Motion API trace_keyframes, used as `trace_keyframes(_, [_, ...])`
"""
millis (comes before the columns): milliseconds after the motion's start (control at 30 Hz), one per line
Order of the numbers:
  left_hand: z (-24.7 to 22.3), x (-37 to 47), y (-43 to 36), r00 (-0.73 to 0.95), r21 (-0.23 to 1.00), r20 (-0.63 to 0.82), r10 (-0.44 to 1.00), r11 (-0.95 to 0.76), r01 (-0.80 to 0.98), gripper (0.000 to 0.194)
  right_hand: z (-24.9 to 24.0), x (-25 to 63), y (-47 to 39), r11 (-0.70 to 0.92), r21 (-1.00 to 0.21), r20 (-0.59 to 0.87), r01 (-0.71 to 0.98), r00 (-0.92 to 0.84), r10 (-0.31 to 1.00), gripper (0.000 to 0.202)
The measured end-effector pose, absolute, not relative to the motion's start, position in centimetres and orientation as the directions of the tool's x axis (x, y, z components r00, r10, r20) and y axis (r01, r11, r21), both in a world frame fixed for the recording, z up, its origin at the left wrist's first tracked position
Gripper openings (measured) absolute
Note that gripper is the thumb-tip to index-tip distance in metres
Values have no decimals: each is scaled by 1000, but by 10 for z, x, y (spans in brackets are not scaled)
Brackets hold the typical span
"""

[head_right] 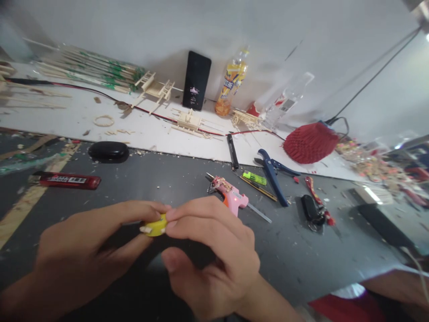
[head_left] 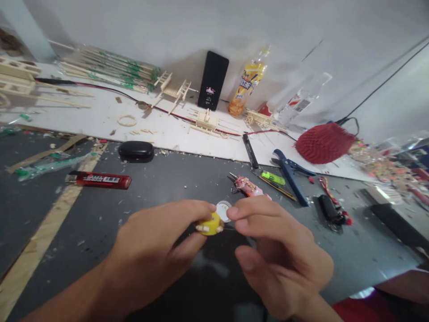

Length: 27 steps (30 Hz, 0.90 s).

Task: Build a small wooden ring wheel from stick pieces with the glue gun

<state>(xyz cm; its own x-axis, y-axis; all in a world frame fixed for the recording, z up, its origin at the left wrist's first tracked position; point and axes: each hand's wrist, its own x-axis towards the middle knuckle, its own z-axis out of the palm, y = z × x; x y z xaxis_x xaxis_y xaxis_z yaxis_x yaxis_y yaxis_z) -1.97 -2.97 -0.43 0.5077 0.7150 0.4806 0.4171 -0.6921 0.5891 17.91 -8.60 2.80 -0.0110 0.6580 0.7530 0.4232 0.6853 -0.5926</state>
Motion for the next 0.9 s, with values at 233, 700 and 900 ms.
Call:
trace_keyframes(233, [-11, -37, 5, 658, 324, 554, 511, -860, 394, 31, 32, 194, -80, 684, -639, 769, 353, 333, 546, 8])
trace_keyframes(700, [29, -57, 25, 22, 489, 639, 769, -429, 759, 25, 40, 202, -86, 470, -693, 494, 546, -115, 862, 23])
trace_keyframes(900, [15, -62, 22, 234, 333, 774, 589, -692, 640, 18, 38, 206, -82, 359, -611, 403, 706, -114, 908, 15])
